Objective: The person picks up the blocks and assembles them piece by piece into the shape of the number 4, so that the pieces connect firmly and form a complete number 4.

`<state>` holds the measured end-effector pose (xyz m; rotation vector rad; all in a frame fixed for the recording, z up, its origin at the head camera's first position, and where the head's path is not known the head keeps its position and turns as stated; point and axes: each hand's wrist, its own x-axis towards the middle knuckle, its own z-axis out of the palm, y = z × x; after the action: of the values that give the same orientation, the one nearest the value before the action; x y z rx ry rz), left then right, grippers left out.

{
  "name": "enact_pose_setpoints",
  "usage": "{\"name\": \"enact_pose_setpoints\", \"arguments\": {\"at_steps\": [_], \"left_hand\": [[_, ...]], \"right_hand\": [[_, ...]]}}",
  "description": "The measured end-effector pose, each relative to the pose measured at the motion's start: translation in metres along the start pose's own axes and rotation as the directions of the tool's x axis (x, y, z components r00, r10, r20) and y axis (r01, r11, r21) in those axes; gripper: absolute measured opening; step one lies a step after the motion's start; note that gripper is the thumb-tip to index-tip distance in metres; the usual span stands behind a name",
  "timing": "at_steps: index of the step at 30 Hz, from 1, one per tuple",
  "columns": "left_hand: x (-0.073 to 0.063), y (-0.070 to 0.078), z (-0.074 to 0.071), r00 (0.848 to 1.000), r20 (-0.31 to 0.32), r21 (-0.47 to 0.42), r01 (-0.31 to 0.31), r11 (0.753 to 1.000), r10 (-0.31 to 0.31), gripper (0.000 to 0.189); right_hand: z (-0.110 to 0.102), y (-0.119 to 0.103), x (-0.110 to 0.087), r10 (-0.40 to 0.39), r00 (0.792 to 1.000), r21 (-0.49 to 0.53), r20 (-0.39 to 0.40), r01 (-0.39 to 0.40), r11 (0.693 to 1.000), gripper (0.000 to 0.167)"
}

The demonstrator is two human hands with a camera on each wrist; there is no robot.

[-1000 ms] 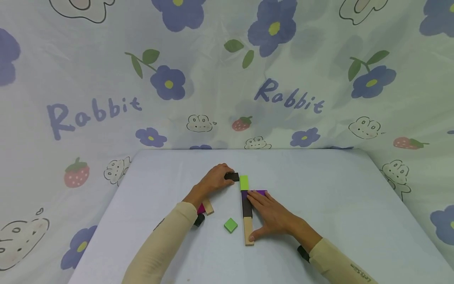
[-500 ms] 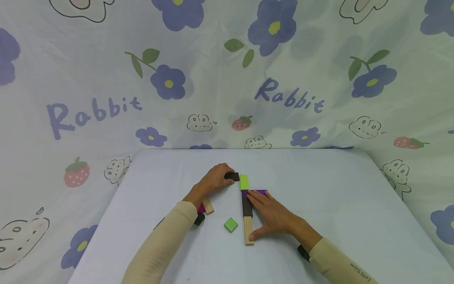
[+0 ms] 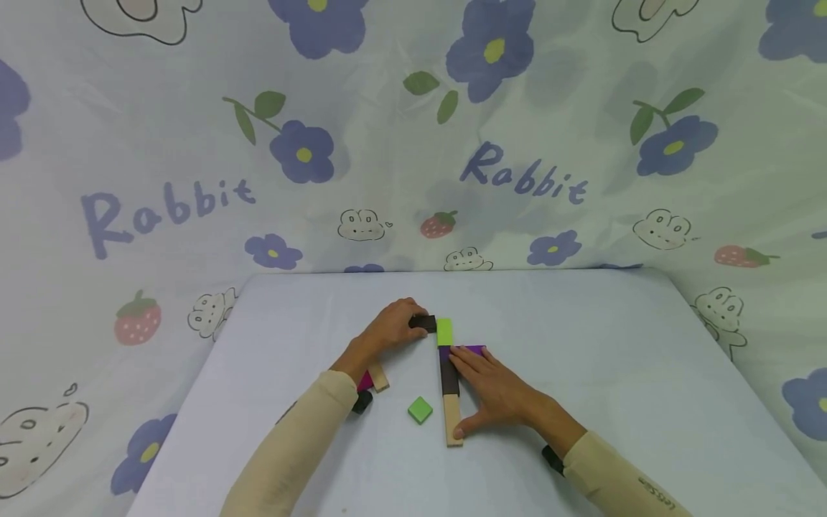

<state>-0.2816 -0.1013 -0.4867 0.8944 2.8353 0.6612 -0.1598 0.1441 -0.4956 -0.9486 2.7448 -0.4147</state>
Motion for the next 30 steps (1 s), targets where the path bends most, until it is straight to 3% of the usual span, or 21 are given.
{"name": "enact_pose_setpoints", "arguments": {"at_steps": [13, 30], "left_hand": [[-0.009, 0.002, -0.005, 1.000, 0.018, 0.003, 0.024, 1.000, -0.024, 0.040], [-0.026, 0.004, -0.003, 1.000, 0.008, 0.008, -0.030, 1.000, 0.030, 0.038]], "right_hand": [[0.001, -0.001, 0.000, 0.002, 1.000, 0.004, 0.008, -0.002, 1.000, 0.132], [-0.002, -0.002, 0.000, -0.003, 1.000, -0.006, 0.013, 0.003, 1.000, 0.131]]}}
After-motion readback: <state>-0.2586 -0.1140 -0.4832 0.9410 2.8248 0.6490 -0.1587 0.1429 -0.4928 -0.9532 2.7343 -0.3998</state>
